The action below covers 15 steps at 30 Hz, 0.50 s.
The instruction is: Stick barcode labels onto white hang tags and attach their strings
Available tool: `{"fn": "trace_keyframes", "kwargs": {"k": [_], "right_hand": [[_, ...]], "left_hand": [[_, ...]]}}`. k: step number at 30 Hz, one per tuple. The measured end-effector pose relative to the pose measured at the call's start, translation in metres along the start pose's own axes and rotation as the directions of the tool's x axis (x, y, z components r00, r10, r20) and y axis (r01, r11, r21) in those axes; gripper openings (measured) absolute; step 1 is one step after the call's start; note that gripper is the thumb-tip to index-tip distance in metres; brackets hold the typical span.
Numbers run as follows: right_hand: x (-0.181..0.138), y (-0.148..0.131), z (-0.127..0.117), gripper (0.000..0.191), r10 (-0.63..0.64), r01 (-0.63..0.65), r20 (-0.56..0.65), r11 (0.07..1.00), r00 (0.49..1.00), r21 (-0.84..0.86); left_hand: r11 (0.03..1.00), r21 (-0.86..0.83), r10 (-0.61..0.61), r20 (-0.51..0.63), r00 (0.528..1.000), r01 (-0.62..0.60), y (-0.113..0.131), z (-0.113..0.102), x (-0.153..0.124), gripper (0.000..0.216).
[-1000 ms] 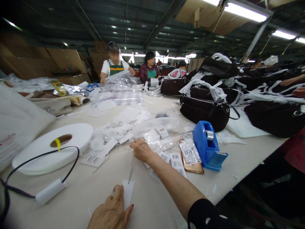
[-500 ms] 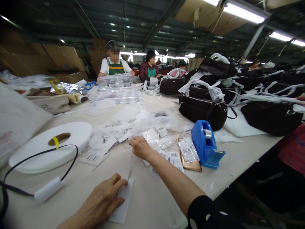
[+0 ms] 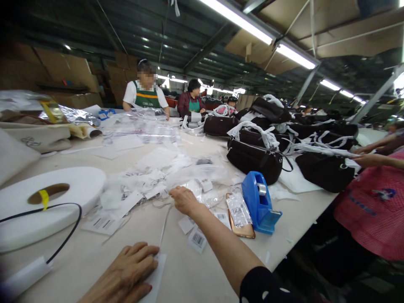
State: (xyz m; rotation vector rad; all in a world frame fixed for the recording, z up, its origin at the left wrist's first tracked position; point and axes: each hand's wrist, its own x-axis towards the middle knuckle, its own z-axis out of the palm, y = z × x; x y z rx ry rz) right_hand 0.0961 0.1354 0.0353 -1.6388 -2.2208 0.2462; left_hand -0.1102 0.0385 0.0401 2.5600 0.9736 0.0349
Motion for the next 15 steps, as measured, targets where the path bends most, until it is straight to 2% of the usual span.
{"fn": "trace_keyframes", "kwargs": {"k": [4,7,11,15], "right_hand": [[-0.037,0.013,-0.033,0.012,0.156,-0.152,-0.170,0.988,0.973,0.034],[-0.080,0.016,-0.050,0.009,0.247,-0.237,-0.213,0.969,0.945,0.070],[-0.115,0.012,-0.057,0.010,0.322,-0.302,-0.223,0.946,0.920,0.117],[-0.121,0.013,-0.051,0.013,0.396,-0.371,-0.260,0.918,0.881,0.142]], "left_hand": [[0.995,-0.101,0.007,0.041,0.999,-0.003,-0.005,-0.004,0.007,0.015],[0.983,-0.182,-0.001,0.016,1.000,0.004,-0.010,-0.002,0.011,0.012],[0.975,-0.223,-0.003,-0.037,0.999,-0.005,-0.015,0.005,0.014,0.013],[0.977,-0.210,0.019,-0.112,0.993,-0.042,-0.019,0.011,0.015,0.011]]}}
